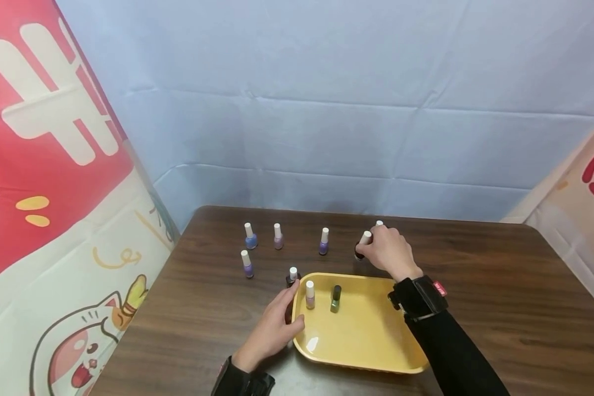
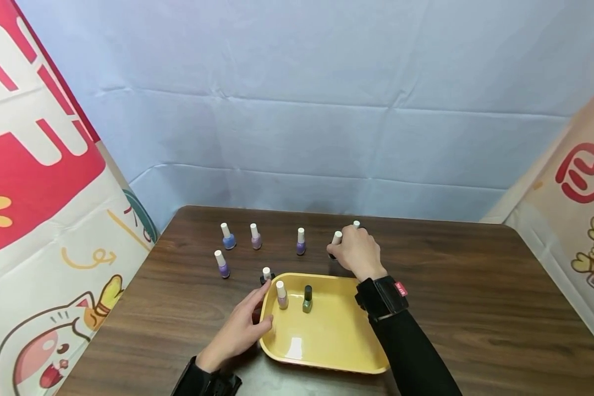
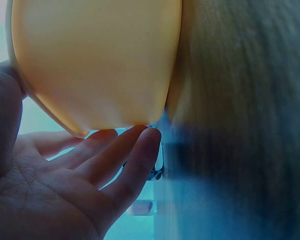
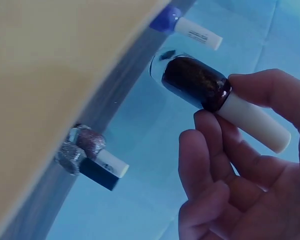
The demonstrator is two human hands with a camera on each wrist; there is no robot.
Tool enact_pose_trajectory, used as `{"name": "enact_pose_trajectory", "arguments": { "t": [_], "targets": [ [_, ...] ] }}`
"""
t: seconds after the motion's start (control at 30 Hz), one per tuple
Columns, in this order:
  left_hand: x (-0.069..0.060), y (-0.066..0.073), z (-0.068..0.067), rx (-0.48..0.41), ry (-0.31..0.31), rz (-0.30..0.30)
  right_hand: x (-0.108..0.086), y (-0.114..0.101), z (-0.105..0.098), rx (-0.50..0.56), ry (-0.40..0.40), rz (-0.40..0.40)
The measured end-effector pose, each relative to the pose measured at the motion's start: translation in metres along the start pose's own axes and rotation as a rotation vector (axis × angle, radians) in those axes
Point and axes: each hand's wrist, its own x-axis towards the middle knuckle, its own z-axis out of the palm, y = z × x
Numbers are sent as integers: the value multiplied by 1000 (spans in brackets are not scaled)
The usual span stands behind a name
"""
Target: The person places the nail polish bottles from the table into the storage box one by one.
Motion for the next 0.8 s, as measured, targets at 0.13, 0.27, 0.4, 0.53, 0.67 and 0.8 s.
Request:
{"name": "enact_pose_trajectory", "arguments": {
  "t": [0.13, 0.27, 0.4, 0.53, 0.67, 0.8],
  "targets": [
    [2, 0, 0, -6, 1, 0, -5, -4, -5, 1, 12, -19],
    [2, 0, 1, -1, -1, 3, -11, -6, -8, -1, 22, -36],
    [3, -1, 1, -10, -1, 7, -16, -8, -9, 2, 38, -62],
    [3, -2, 1, -15, -4, 4, -22, -9, -10, -4, 59, -90],
    [2, -3, 1, -15, -3, 3, -30, -10, -10, -11, 72, -111],
    [1, -4, 0, -15, 2, 10, -34, -11, -9, -11, 75, -108]
  ]
}}
